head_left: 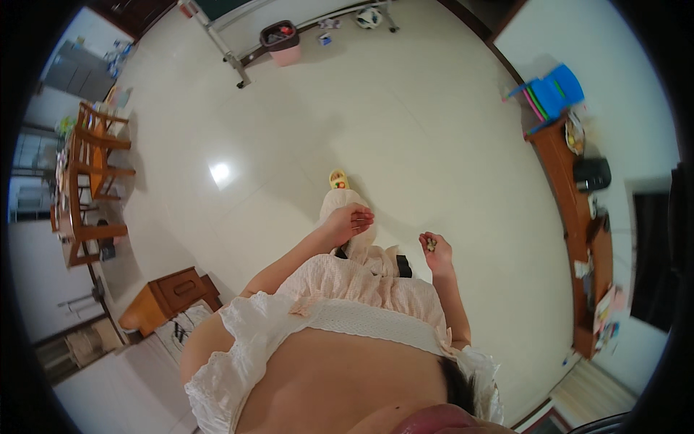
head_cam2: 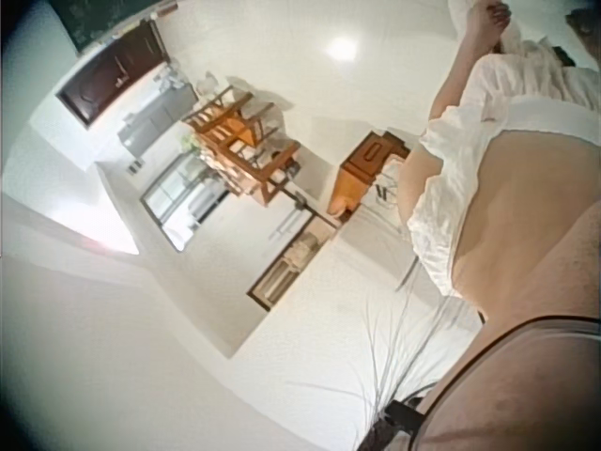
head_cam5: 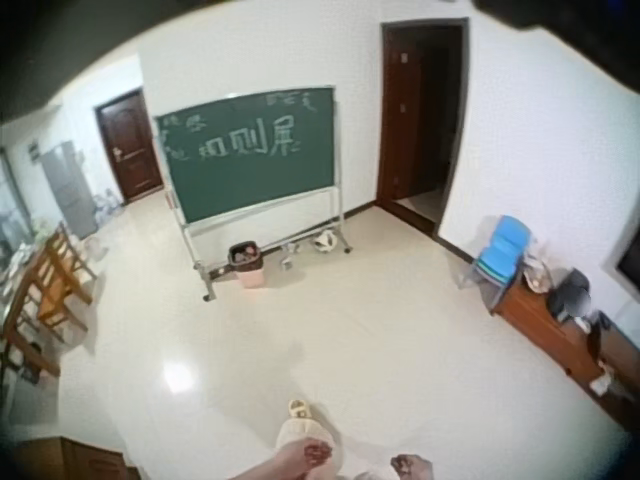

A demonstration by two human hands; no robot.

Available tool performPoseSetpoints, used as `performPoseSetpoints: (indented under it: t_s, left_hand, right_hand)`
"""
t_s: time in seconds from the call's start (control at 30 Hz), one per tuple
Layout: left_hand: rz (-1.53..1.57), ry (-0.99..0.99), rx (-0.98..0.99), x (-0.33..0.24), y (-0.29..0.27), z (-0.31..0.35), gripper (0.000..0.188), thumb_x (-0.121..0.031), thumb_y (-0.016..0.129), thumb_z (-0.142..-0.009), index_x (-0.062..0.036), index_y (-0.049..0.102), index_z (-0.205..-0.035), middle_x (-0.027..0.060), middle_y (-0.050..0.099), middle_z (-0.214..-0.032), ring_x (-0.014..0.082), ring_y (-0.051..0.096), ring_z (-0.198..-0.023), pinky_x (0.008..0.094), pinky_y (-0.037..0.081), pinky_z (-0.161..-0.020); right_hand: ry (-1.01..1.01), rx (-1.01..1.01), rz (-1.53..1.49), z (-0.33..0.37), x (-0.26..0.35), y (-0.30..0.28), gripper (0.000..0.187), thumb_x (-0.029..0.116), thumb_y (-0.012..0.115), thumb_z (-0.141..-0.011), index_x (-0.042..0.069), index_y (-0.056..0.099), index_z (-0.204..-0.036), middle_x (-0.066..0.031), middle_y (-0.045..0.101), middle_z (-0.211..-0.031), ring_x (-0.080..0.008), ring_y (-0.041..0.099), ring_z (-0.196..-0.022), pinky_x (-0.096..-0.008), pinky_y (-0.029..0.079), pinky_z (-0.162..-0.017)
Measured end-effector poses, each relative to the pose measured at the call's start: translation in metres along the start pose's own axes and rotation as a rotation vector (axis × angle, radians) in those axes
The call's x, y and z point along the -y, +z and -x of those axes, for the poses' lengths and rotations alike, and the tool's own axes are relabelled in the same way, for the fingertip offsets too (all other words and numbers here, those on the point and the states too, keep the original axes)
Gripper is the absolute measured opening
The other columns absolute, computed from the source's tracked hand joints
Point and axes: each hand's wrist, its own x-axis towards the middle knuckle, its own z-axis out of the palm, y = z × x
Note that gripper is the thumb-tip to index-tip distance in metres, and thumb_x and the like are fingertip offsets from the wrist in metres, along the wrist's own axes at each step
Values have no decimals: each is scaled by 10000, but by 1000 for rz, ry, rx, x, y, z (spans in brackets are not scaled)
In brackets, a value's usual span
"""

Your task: The person picks up a plate of fruit and places it on a side table, then picks up a water bottle and a thermos and places them on the same table. They then pick up a pink and white cable and repeatedly wrap and unwrap it, finally picking up a black cylindrical device and attaching the cable to it.

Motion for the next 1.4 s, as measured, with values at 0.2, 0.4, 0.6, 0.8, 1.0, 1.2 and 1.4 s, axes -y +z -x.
performPoseSetpoints:
  t_s: [0.2,0.4,0.6,0.8,1.0,1.2,1.4]
  left_hand:
    - [209,117,-59,-250,-80,-80,189,-173,453,-852,-21,565,-868,86,606,-863,190,577,-812,299,468,-754]
    - [295,422,-114,-503,-163,-84,187,-161,451,-863,-9,555,-897,89,599,-888,184,565,-846,295,456,-782]
    - [589,583,-335,-667,-292,-82,225,-188,475,-864,8,542,-952,102,597,-907,197,567,-861,288,469,-788]
    - [923,673,-530,-800,-423,-112,219,-191,493,-855,0,540,-952,100,597,-931,194,569,-870,284,470,-786]
    - [1124,640,-782,-1009,-526,-157,210,-186,499,-848,-8,548,-950,90,601,-922,191,573,-847,279,476,-767]
    - [1107,627,-789,-1228,-575,-202,198,-171,482,-869,-4,548,-950,92,605,-919,185,578,-852,290,473,-780]
    - [1084,596,-887,-1330,-615,-221,199,-166,481,-877,1,548,-961,104,604,-926,188,579,-859,292,478,-772]
  right_hand:
    - [91,133,120,-137,18,292,171,21,474,-831,-117,528,-918,-192,577,-911,-282,587,-848,-312,536,-760]
    - [190,253,256,-258,-3,578,158,13,472,-811,-102,541,-895,-179,569,-914,-286,586,-843,-340,537,-763]
    - [280,257,168,-390,-37,868,179,-1,413,-804,-98,504,-925,-176,541,-903,-281,551,-841,-372,524,-781]
    - [272,324,200,-522,-84,1185,195,-32,396,-798,-117,460,-962,-183,507,-927,-281,536,-826,-374,522,-794]
    - [229,244,216,-694,-152,1484,220,-35,397,-823,-117,441,-1023,-186,463,-1010,-292,515,-845,-358,516,-790]
    - [224,148,225,-822,-192,1738,226,-11,406,-827,-88,424,-1039,-178,444,-1034,-282,481,-877,-329,492,-729]
    - [197,111,380,-939,-217,1868,372,86,427,-849,11,374,-1209,-147,407,-1184,-316,441,-1035,-484,405,-876]
